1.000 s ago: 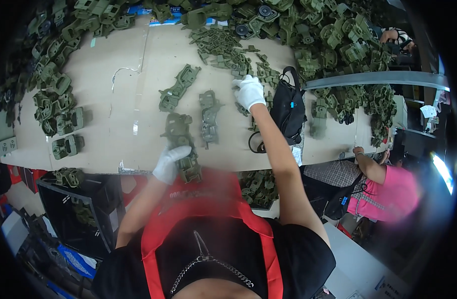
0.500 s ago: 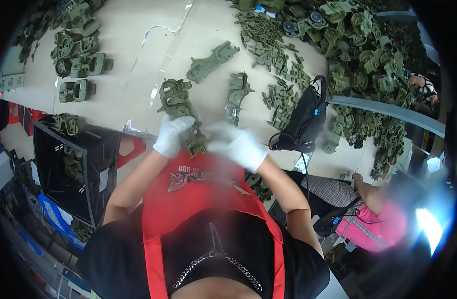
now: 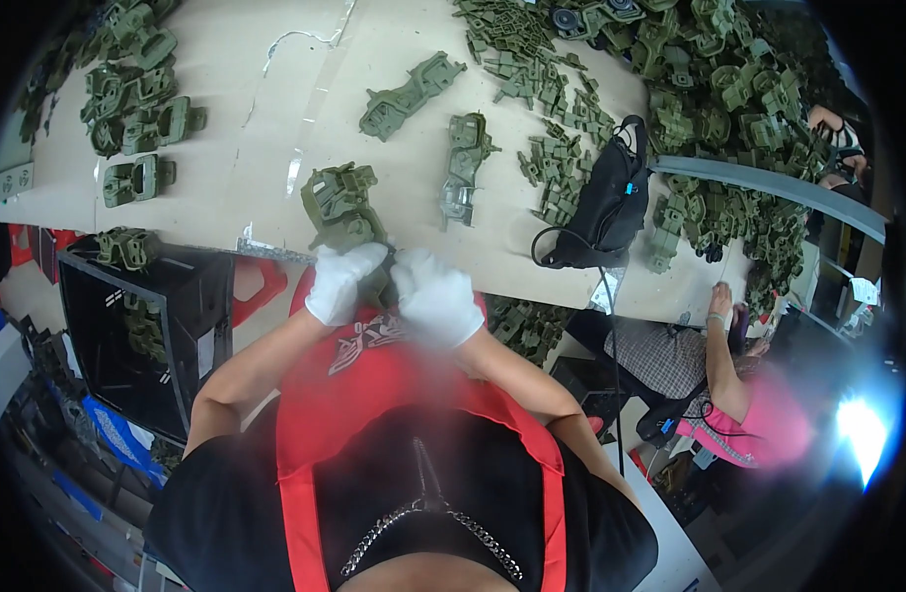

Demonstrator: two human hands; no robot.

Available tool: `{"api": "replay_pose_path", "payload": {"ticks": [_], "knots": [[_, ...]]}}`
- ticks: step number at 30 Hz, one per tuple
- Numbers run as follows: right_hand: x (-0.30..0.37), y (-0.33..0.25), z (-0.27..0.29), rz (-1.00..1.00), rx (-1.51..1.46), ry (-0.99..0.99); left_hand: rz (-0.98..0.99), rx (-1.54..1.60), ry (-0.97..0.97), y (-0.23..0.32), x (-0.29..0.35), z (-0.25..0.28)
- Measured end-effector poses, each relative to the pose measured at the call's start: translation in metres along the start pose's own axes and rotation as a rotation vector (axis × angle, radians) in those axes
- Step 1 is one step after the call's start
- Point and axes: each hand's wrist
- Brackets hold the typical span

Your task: The person assembles toy vehicles by picking up plastic vehicle components from the table, fitting the pieces together by hand, and placing assembled units into a crate.

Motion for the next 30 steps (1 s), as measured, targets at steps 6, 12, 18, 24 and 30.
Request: {"api": "replay_pose_path", "payload": {"ticks": [6,12,18,24,30], "knots": [[0.001,-0.003,0.002,-0.056,0.106,-0.262,-0.549,-0.944,-0.146,0.018,-0.003,-0.002],[-0.035,0.029,0.026,-0.434,-0.834,-0.416,0.254,0.322,0.049,0.017,-0.020,-0.006],[-0.043,0.161,-0.032,-0.856,-0.653,0.109,0.127,0.583,0.096,0.019,-0.050,0.013],[-0.064,0.100,-0.004,-0.636,0.311,0.096,0.042,0.579,0.073,0.034,-0.052,0.020],[-0.048,0.090,-0.017,-0.526,0.116,0.126,0.056,0.707,0.062,0.035,-0.045,0.009]]}}
Point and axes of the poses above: each hand's wrist, its own x-axis away from the middle knuckle, its own z-axis out of the back of the hand, y = z × x, and after that the axes turned 1 degree about -x, right-handed
